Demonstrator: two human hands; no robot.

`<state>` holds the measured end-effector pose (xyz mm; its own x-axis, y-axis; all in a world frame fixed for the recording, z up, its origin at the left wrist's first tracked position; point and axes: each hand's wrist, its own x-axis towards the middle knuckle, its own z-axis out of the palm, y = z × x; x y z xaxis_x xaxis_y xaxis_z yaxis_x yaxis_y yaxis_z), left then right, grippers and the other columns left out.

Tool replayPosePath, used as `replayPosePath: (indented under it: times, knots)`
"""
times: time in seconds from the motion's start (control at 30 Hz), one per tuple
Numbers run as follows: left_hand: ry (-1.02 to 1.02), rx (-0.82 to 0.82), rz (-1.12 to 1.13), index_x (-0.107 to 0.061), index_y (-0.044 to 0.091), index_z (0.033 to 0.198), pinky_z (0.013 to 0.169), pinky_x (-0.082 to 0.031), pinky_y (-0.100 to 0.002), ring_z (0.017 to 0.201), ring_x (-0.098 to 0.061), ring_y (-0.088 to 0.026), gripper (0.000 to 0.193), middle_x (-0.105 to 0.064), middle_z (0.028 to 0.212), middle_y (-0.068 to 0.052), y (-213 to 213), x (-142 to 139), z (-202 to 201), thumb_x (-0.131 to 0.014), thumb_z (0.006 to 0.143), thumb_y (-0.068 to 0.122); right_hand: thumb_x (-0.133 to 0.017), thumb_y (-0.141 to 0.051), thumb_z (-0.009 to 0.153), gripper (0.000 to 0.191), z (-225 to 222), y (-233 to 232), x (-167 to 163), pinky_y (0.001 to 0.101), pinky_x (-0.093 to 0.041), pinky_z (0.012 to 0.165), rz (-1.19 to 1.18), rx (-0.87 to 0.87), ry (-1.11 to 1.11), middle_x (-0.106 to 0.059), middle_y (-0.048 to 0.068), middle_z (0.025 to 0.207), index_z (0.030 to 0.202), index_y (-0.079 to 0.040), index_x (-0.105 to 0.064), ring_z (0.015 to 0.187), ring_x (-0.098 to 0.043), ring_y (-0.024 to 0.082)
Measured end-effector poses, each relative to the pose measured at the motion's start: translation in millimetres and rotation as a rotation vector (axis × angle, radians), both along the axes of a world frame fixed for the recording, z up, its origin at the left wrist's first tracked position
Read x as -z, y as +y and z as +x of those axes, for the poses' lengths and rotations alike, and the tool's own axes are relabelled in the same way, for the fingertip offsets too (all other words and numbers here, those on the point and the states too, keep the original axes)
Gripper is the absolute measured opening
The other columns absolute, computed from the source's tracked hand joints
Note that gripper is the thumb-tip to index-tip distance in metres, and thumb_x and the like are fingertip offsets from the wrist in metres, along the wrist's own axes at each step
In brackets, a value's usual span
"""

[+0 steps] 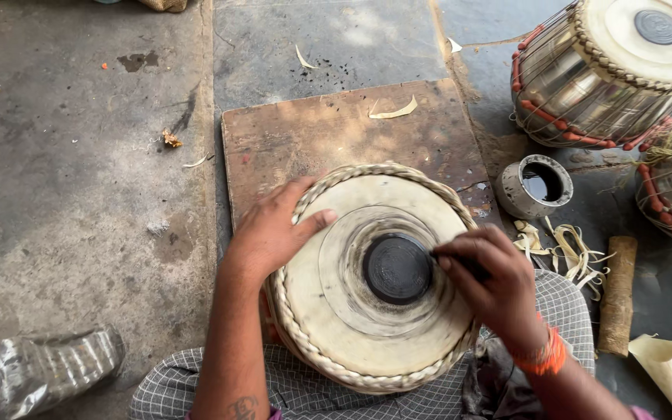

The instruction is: The person sits on the floor and rubs black paste onto the center of a drum head, spreading it in circular motions with their fingers. They briefly wipe the drum head with a cloth, then continue working the paste into the surface.

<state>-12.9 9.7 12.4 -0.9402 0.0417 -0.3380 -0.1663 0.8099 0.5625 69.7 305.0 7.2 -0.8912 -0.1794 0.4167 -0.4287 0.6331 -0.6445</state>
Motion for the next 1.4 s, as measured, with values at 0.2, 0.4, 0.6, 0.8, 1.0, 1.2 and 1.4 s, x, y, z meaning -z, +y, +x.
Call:
replayPosePath:
  times: [0.2,0.4,0.6,0.8,1.0,1.2,1.4]
  knots:
    - [0.207,0.162,0.167,-0.044,0.023,0.153,0.116,-0.036,-0.05,0.145,-0.042,-0.031,0.083,-0.044,0.158,-0.011,0.4,9.8,-9.9,-0.063,0.085,0.067,-0.078,-0.01,0.085,0.016,-55.1,7.4,-18.0,0.0316,-0.058,0.078,0.075,-0.334,-0.055,-0.072,0.005,0.1,0.101,-0.009,-0.076,0.091,-0.072,0.018]
    - [0.196,0.192,0.26,-0.046,0.025,0.151,0.116,-0.039,-0.046,0.144,-0.047,-0.031,0.082,-0.05,0.156,-0.01,-1.3,24.6,-8.9,-0.059,0.083,0.068,-0.078,-0.013,0.085,0.018,-79.2,-13.1,-34.0,0.0338,-0.059,0.074,0.208,-0.471,-0.113,-0.069,0.005,0.098,0.103,-0.012,-0.076,0.086,-0.071,0.021]
    - [0.21,0.218,0.264,-0.046,0.024,0.151,0.115,-0.038,-0.048,0.145,-0.044,-0.033,0.079,-0.046,0.157,-0.011,-2.9,24.2,-6.0,-0.06,0.086,0.067,-0.078,-0.015,0.083,0.022,-79.7,-12.6,-31.9,0.0399,-0.056,0.076,0.384,-0.552,0.04,-0.066,0.007,0.096,0.104,-0.01,-0.075,0.087,-0.067,0.027]
    - [0.126,0.2,0.234,-0.045,0.03,0.151,0.114,-0.04,-0.049,0.144,-0.045,-0.029,0.08,-0.048,0.156,-0.006,-1.8,17.1,-8.7,-0.06,0.082,0.068,-0.078,-0.016,0.081,0.018,-26.0,3.0,-24.3,0.0383,-0.056,0.071,0.365,-0.23,-0.075,-0.067,0.007,0.092,0.098,-0.011,-0.077,0.083,-0.068,0.025]
    - [0.154,0.169,0.201,-0.044,0.032,0.15,0.113,-0.042,-0.048,0.142,-0.048,-0.029,0.079,-0.049,0.156,-0.004,-0.3,9.6,-7.9,-0.059,0.082,0.069,-0.079,-0.014,0.08,0.019,35.3,-12.2,-0.9,0.0324,-0.058,0.068,0.161,-0.015,-0.001,-0.07,0.005,0.097,0.099,-0.013,-0.077,0.083,-0.071,0.019]
    - [0.009,0.021,-0.037,-0.048,0.034,0.15,0.116,-0.041,-0.048,0.141,-0.052,-0.026,0.083,-0.053,0.153,-0.002,-8.0,-3.1,-2.3,-0.06,0.078,0.074,-0.078,-0.009,0.082,0.019,-11.7,0.7,0.1,0.0313,-0.057,0.068,0.061,-0.044,0.071,-0.07,0.005,0.097,0.101,-0.011,-0.077,0.082,-0.071,0.018]
    - [0.277,0.134,0.161,-0.049,0.024,0.149,0.112,-0.04,-0.05,0.142,-0.047,-0.031,0.083,-0.05,0.154,-0.01,-1.9,15.7,-11.4,-0.063,0.082,0.071,-0.078,-0.01,0.083,0.018,-61.9,0.6,-20.3,0.0331,-0.057,0.072,0.125,-0.234,-0.052,-0.07,0.006,0.097,0.101,-0.01,-0.077,0.084,-0.072,0.02]
